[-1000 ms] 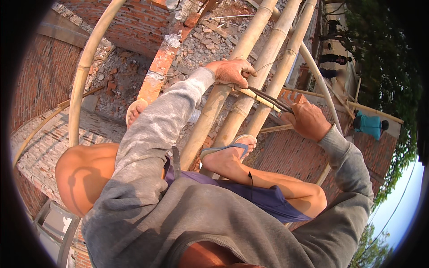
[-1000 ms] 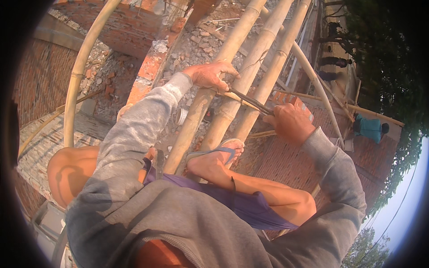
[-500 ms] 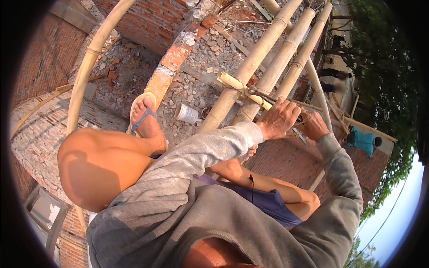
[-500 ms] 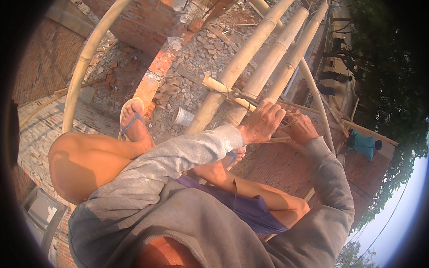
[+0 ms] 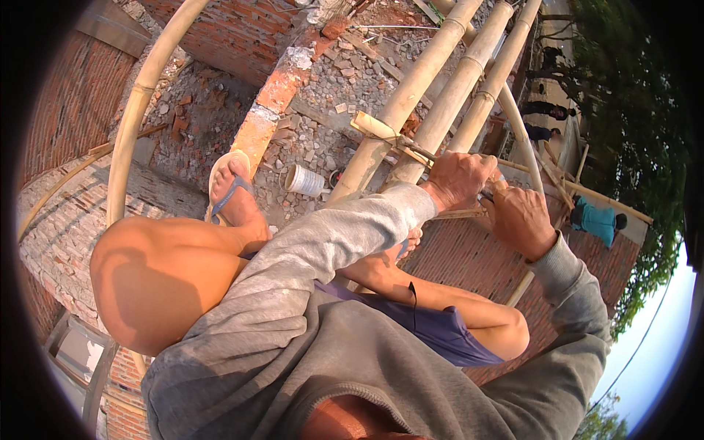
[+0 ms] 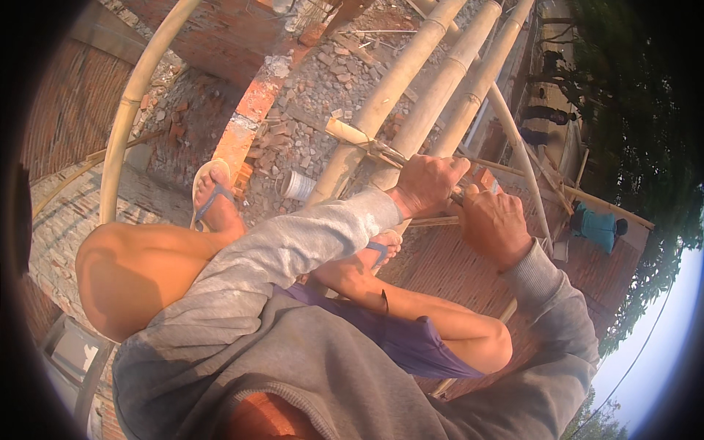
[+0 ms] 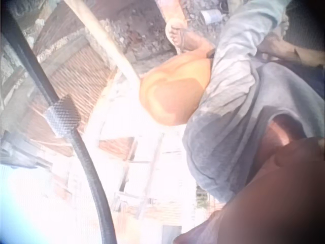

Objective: The person assembles a bamboo scaffolding structure by tying bamboo poles together with wire. They use pliers to twist and secure the wire around the joints, then climb the structure to continue working at height.

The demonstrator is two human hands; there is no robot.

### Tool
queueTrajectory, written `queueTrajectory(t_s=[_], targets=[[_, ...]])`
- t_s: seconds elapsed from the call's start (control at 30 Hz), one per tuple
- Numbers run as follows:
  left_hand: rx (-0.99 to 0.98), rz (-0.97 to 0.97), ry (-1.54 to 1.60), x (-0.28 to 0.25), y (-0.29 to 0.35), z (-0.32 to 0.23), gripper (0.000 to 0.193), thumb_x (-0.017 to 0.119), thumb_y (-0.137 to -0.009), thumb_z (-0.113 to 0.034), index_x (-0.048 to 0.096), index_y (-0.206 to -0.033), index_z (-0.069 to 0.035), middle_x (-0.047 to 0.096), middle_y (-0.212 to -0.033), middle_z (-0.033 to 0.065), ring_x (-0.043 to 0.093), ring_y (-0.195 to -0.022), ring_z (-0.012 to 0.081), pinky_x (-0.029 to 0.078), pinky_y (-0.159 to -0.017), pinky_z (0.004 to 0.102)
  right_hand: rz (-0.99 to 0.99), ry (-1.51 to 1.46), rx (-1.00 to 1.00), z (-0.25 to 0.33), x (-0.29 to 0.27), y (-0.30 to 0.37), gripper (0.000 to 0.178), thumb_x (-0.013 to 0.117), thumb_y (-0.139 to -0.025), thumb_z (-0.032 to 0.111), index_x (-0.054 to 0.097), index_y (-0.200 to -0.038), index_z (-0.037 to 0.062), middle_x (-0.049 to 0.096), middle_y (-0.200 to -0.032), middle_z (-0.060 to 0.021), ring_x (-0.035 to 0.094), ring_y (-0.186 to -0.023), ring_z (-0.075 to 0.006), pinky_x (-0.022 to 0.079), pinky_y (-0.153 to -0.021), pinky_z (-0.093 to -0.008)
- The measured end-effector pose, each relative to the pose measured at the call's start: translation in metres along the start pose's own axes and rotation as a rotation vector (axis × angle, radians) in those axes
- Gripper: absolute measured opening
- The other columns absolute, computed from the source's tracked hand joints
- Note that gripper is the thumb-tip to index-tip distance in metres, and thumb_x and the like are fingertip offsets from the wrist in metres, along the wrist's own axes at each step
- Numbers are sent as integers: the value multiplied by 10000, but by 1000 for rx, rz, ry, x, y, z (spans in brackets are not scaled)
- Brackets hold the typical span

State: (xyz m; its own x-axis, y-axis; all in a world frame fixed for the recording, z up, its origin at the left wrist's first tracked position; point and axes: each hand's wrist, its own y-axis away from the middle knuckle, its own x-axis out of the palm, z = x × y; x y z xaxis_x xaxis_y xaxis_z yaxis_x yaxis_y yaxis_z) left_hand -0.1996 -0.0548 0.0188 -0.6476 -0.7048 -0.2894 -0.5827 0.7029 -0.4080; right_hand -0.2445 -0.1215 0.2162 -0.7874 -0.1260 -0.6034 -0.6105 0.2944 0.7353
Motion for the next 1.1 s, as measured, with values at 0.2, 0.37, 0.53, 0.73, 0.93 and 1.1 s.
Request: queueTrajectory(t_s=[0.2, 0.37, 0.53, 0.73, 0.93, 1.1], targets=[[-6, 447, -63, 2, 14, 1, 680, 983, -676, -277, 720, -1277, -98, 765, -1108, 148, 746, -1171, 332, 534, -1037, 497, -123, -188, 32, -31, 89, -12, 416, 776, -1009, 392, 744, -925, -13, 729, -763, -243, 742, -750, -450, 581, -720, -535], [-137, -182, 137, -34, 29, 17, 1032, 977, -654, -389, 569, -1557, -104, 473, -1547, 186, 409, -1491, 416, 284, -1257, 596, -237, -263, -54, -65, 122, -31, 362, 778, -1011, 355, 776, -965, -4, 707, -740, -251, 721, -731, -452, 564, -714, -539], [-1426, -786, 555, -88, 61, 91, 1089, 974, -740, -384, 398, -1562, 38, 545, -1432, 239, 572, -1302, 385, 440, -1085, 570, -266, -207, -82, -77, 123, -36, 412, 796, -1009, 395, 775, -982, -15, 653, -645, -232, 679, -618, -424, 546, -651, -523], [-1297, -252, 1339, -83, 89, 159, 588, 1032, -722, -244, 776, -1195, -5, 775, -1187, 187, 769, -1028, 290, 629, -959, 421, -361, -191, -116, -63, 130, -29, 432, 774, -1025, 426, 777, -1002, -5, 660, -656, -242, 693, -625, -431, 548, -642, -527], [-1233, -361, 1421, -64, 85, 179, 516, 1000, -738, -204, 788, -1172, -19, 796, -1104, 147, 779, -966, 284, 647, -902, 429, -98, -81, -30, -57, 69, -26, 591, 830, -962, 396, 646, -1367, 7, 742, -1078, -266, 762, -934, -479, 591, -839, -586], [-1252, -425, 1427, -48, 90, 186, 434, 961, -770, -178, 800, -1149, -40, 804, -1086, 119, 782, -929, 273, 645, -885, 419, -92, -32, -254, -40, 35, -8, 784, 912, -864, 234, 450, -1450, -6, 737, -1054, -261, 742, -908, -452, 577, -753, -529]])
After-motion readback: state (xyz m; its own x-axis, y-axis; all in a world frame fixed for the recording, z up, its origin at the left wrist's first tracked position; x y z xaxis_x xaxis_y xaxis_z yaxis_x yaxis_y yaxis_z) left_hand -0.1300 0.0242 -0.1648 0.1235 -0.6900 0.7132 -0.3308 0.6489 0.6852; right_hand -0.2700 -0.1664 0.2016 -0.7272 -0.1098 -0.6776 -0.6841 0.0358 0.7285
